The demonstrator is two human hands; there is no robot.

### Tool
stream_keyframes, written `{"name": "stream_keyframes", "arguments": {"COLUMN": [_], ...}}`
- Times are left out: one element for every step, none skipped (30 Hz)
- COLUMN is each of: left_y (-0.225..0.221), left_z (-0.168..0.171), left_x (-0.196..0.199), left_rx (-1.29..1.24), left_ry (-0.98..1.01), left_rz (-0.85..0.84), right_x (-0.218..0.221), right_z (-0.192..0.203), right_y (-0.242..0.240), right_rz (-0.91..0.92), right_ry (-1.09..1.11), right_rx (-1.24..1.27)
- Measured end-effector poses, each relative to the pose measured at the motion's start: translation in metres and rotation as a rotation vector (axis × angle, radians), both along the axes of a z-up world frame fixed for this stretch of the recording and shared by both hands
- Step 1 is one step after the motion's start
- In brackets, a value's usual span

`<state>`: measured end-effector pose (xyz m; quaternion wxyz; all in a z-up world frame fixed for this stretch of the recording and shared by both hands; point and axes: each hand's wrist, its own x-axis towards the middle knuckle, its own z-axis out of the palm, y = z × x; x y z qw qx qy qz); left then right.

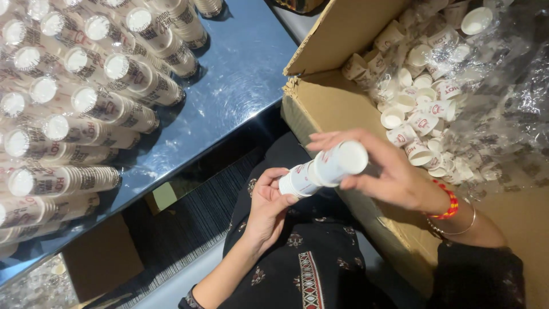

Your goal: The person removes paper cups from a plastic bag, stacks them together by hand, and places the stacks into a large cardboard box.

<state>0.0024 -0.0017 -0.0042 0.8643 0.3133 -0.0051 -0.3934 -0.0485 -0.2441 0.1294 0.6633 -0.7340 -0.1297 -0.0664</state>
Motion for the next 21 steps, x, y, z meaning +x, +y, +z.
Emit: {"name": "stream_keyframes", "arguments": {"left_y": [0.0, 0.001, 0.0, 0.0, 0.0, 0.0, 0.0, -0.001, 0.0, 0.0, 0.001, 0.001, 0.0, 0.0, -0.001, -0.002, -0.003, -0.003, -0.002, -0.002, -0.001], "left_z": [0.0, 0.0, 0.001, 0.003, 0.004, 0.006, 0.007, 0.008, 0.005, 0.001, -0.002, -0.002, -0.002, -0.002, 0.003, 0.007, 0.011, 0.011, 0.012, 0.012, 0.007], "left_x": [-0.001, -0.001, -0.001, -0.001, -0.001, -0.001, -0.002, -0.003, -0.004, -0.005, -0.007, -0.007, -0.006, -0.007, -0.006, -0.005, -0.005, -0.005, -0.004, -0.003, -0.003], "left_rx": [0.005, 0.01, 0.01, -0.025, -0.061, -0.061, -0.066, -0.071, -0.072, -0.039, -0.007, -0.007, 0.011, 0.028, 0.028, 0.028, 0.029, 0.028, 0.034, 0.039, 0.038], "left_ry": [-0.014, -0.031, -0.032, -0.018, -0.003, -0.004, 0.032, 0.069, 0.069, -0.002, -0.072, -0.074, -0.102, -0.127, -0.127, -0.135, -0.144, -0.138, -0.12, -0.103, -0.1], "left_rz": [-0.001, -0.001, 0.0, -0.001, -0.003, -0.003, -0.029, -0.055, -0.054, -0.071, -0.089, -0.087, -0.087, -0.091, -0.093, -0.101, -0.11, -0.12, -0.134, -0.145, -0.153], "right_x": [-0.001, -0.002, -0.002, -0.002, -0.002, -0.002, -0.003, -0.003, -0.003, -0.003, -0.003, -0.002, -0.001, -0.002, 0.0, 0.001, 0.002, 0.003, 0.003, 0.004, 0.007], "right_z": [0.0, 0.0, -0.002, -0.003, -0.004, -0.003, -0.003, -0.003, -0.007, -0.012, -0.017, -0.017, -0.017, -0.017, -0.012, -0.006, -0.001, -0.001, -0.001, -0.001, -0.016], "right_y": [0.005, 0.01, 0.012, 0.014, 0.016, 0.016, 0.015, 0.015, 0.015, 0.015, 0.016, 0.017, 0.018, 0.019, 0.021, 0.023, 0.025, 0.021, 0.016, 0.011, -0.004], "right_rz": [0.031, 0.063, 0.064, 0.04, 0.015, 0.016, 0.014, 0.014, 0.016, 0.069, 0.122, 0.124, 0.127, 0.126, 0.124, 0.148, 0.172, 0.163, 0.117, 0.073, 0.067], "right_ry": [-0.006, -0.014, -0.016, -0.015, -0.014, -0.016, 0.045, 0.108, 0.108, 0.103, 0.098, 0.096, 0.097, 0.102, 0.103, 0.107, 0.111, 0.119, -0.015, -0.151, -0.145], "right_rx": [-0.122, -0.244, -0.244, -0.253, -0.263, -0.263, -0.281, -0.3, -0.3, -0.302, -0.303, -0.303, -0.334, -0.365, -0.365, -0.413, -0.461, -0.459, -0.494, -0.529, -0.53]}}
